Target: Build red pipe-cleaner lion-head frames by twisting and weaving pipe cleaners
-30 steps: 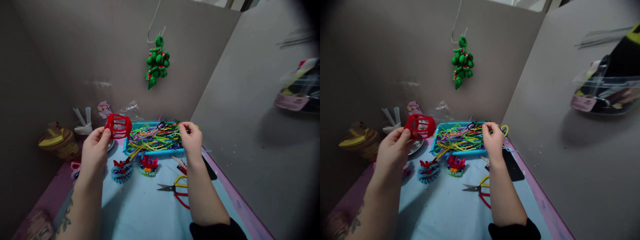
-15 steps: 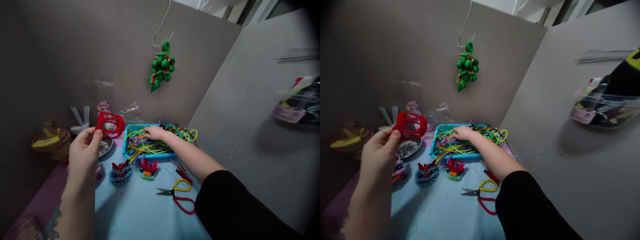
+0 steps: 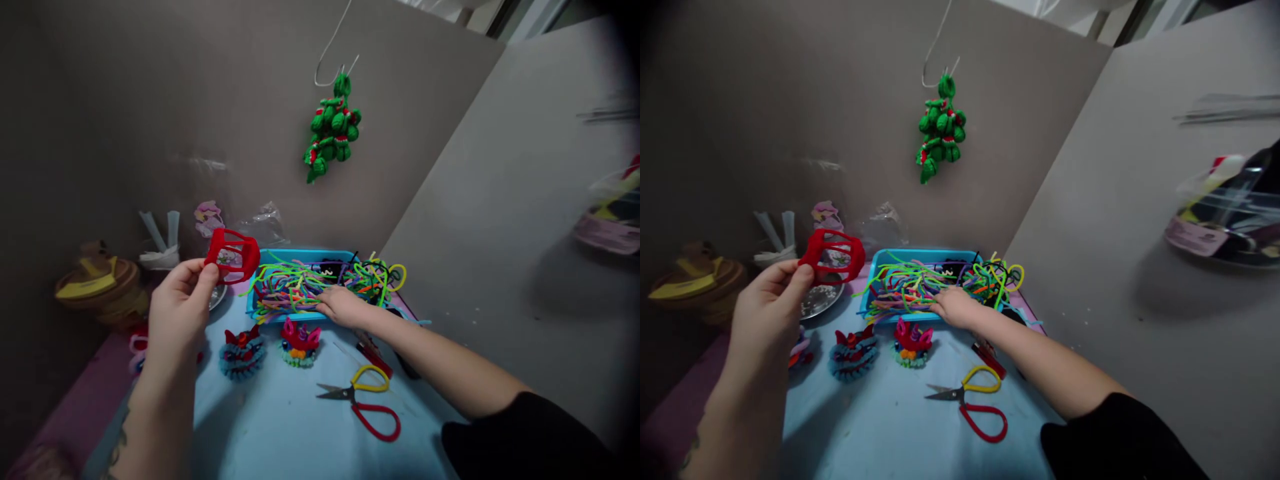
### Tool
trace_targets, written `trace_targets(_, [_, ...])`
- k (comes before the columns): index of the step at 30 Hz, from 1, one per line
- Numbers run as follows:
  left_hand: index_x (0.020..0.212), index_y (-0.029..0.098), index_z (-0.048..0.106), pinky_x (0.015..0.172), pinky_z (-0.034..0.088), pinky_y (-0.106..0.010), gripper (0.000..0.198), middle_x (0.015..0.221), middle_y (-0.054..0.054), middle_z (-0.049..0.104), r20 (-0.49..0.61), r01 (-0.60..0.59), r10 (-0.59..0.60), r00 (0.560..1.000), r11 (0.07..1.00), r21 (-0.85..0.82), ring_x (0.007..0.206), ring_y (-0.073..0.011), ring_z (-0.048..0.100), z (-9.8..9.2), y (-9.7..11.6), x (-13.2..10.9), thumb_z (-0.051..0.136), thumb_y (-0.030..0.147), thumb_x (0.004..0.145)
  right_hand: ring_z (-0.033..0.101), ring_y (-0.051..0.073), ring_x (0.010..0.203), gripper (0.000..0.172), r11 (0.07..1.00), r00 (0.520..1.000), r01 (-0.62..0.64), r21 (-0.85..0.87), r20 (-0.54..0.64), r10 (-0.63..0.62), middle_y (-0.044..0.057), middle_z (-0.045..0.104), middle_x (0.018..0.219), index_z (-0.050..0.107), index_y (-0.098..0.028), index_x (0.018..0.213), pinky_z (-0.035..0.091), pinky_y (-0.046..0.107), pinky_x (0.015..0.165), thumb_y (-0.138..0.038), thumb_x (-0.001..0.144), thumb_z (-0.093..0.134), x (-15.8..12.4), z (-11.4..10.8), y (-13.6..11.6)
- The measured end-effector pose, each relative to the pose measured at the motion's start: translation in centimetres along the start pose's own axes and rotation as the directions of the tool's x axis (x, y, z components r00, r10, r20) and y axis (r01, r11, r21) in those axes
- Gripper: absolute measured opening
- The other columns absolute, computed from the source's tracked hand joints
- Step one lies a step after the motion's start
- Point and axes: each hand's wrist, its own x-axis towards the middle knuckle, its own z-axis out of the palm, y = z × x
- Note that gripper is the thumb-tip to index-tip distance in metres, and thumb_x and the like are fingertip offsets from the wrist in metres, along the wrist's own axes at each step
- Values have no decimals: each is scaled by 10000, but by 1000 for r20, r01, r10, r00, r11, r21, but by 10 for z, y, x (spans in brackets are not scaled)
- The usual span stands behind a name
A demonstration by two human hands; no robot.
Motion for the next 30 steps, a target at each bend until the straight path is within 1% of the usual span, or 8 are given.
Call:
trace_targets(3, [867, 158, 657, 564, 385, -176, 212, 712, 8, 645, -11, 2, -2, 1000, 1000, 19, 617, -98, 529, 0, 2, -1, 671, 338, 756, 611, 239, 1002, 378, 999, 1000, 17, 38, -17, -16, 139, 691, 1052, 657, -129, 1106, 422, 347, 909, -342, 956, 383, -1, -1, 0])
trace_targets(7, [865, 163, 659, 550, 373, -164, 204, 693, 15, 638, 8, 17, -17, 1000, 1000, 25, 604, -85, 520, -1, 1, -1, 672, 339, 761, 552, 284, 1128, 422, 997, 998, -11, 71, -61, 15, 199, 637, 1151, 654, -79, 1107, 402, 412, 974, -354, 958, 371, 4, -1, -3])
trace_targets(11, [854, 161, 664, 517, 358, -161, 211, 689, 18, 630, -19, 7, -7, 1000, 1000, 10, 583, -80, 506, -4, 1, 0, 683, 342, 748, 553, 269, 1173, 420, 994, 1000, 23, 109, -21, -20, 197, 614, 1228, 615, -79, 1188, 415, 384, 1005, -352, 942, 411, 1, 7, -11])
trace_targets(16, [852, 161, 663, 567, 391, -162, 188, 716, 13, 650, -19, 27, -29, 999, 996, -88, 619, -84, 528, -3, 0, 2, 695, 304, 735, 442, 305, 1313, 517, 980, 1000, 21, 200, -5, -21, 233, 462, 1402, 497, -53, 1325, 357, 448, 1081, -369, 920, 438, -9, 19, -11])
trace_targets(21, [854, 163, 666, 568, 391, -177, 201, 702, 15, 646, -6, 32, -33, 999, 993, -113, 608, -92, 528, -3, -2, 2, 699, 322, 734, 512, 267, 1252, 400, 970, 995, 33, 240, -99, -9, 185, 594, 1286, 601, -99, 1210, 392, 415, 1054, -323, 925, 431, -5, 11, -6])
trace_targets(25, [869, 157, 659, 568, 389, -181, 234, 721, 5, 648, 3, 13, -13, 1000, 996, -90, 619, -98, 534, -5, -2, 2, 690, 354, 746, 609, 231, 1097, 425, 975, 976, -21, 223, -205, 68, 146, 680, 1125, 668, -122, 1048, 447, 372, 962, -262, 977, 273, 19, -13, -10])
trace_targets(28, [853, 170, 657, 567, 395, -189, 229, 725, 4, 645, 18, 15, -13, 1000, 997, -76, 618, -103, 540, -6, 0, 1, 687, 371, 747, 589, 223, 1124, 397, 980, 966, -45, 194, -240, 92, 131, 654, 1185, 625, -129, 1141, 418, 351, 980, -247, 980, 282, 54, -33, -19])
trace_targets(30, [834, 186, 659, 553, 398, -197, 228, 712, 7, 640, 23, 12, -11, 1000, 999, -53, 602, -108, 537, -5, 1, 0, 684, 394, 742, 567, 192, 1161, 340, 984, 977, -25, 177, -205, 62, 86, 636, 1237, 607, -166, 1186, 407, 292, 988, -172, 951, 361, 83, -40, -26])
